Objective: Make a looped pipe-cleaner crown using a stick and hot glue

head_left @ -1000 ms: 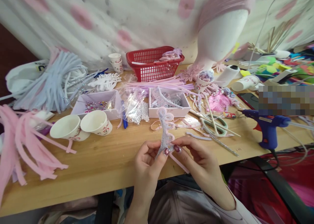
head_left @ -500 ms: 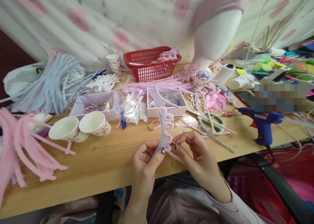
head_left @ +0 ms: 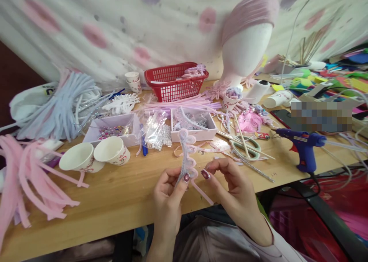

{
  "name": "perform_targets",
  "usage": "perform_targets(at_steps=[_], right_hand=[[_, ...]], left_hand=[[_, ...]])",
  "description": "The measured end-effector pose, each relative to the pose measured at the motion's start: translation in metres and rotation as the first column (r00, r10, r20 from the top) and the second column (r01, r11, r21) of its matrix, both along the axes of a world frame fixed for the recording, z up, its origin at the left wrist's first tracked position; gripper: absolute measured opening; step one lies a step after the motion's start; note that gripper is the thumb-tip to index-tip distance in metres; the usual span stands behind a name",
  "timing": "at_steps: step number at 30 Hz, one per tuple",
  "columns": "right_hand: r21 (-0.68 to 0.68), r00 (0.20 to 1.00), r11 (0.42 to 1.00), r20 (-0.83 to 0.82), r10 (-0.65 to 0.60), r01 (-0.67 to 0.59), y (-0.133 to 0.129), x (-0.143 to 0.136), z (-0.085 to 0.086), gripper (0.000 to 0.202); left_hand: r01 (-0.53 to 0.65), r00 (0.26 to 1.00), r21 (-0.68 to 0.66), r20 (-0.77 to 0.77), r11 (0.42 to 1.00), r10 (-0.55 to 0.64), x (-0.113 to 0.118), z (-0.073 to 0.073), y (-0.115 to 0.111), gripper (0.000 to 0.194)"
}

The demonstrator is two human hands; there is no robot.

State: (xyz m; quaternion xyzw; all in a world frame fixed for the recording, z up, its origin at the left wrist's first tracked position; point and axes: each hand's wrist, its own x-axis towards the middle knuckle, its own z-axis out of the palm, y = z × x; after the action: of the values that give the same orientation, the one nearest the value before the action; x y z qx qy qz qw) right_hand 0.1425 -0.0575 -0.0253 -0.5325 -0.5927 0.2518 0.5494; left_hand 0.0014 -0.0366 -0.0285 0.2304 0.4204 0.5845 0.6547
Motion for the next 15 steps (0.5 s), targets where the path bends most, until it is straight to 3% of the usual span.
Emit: perform_targets(at_steps=[5, 10, 13, 15], right_hand=[[-0.002, 0.998, 1.0, 0.057, 0.004, -0.004, 0.001, 0.0, 0.006, 0.002], [-0.026, 0.992, 0.998, 0.111, 0.062, -0.06, 0.001, -0.001, 0.011, 0.013], [0.056, 0.983, 0.988, 0.113, -0.146, 0.141, -0.006, 0.015, 0.011, 0.008], [0.178, 0.907, 0.899, 0.066, -0.416, 0.4, -0.011, 0.036, 0.011, 0.004]], left_hand=[[-0.012, 1.0, 0.001, -0.022, 1.0, 0.012, 0.001, 0.001, 0.0, 0.025], [-0.002, 1.0, 0.012, -0.005, 1.0, 0.002, 0.0, -0.001, -0.001, 0.026], [-0.02, 0.998, 0.006, 0.058, 1.0, 0.019, -0.005, -0.006, 0.003, 0.028], [-0.035, 0.993, -0.008, 0.111, 0.999, 0.035, -0.008, -0.008, 0.007, 0.031]])
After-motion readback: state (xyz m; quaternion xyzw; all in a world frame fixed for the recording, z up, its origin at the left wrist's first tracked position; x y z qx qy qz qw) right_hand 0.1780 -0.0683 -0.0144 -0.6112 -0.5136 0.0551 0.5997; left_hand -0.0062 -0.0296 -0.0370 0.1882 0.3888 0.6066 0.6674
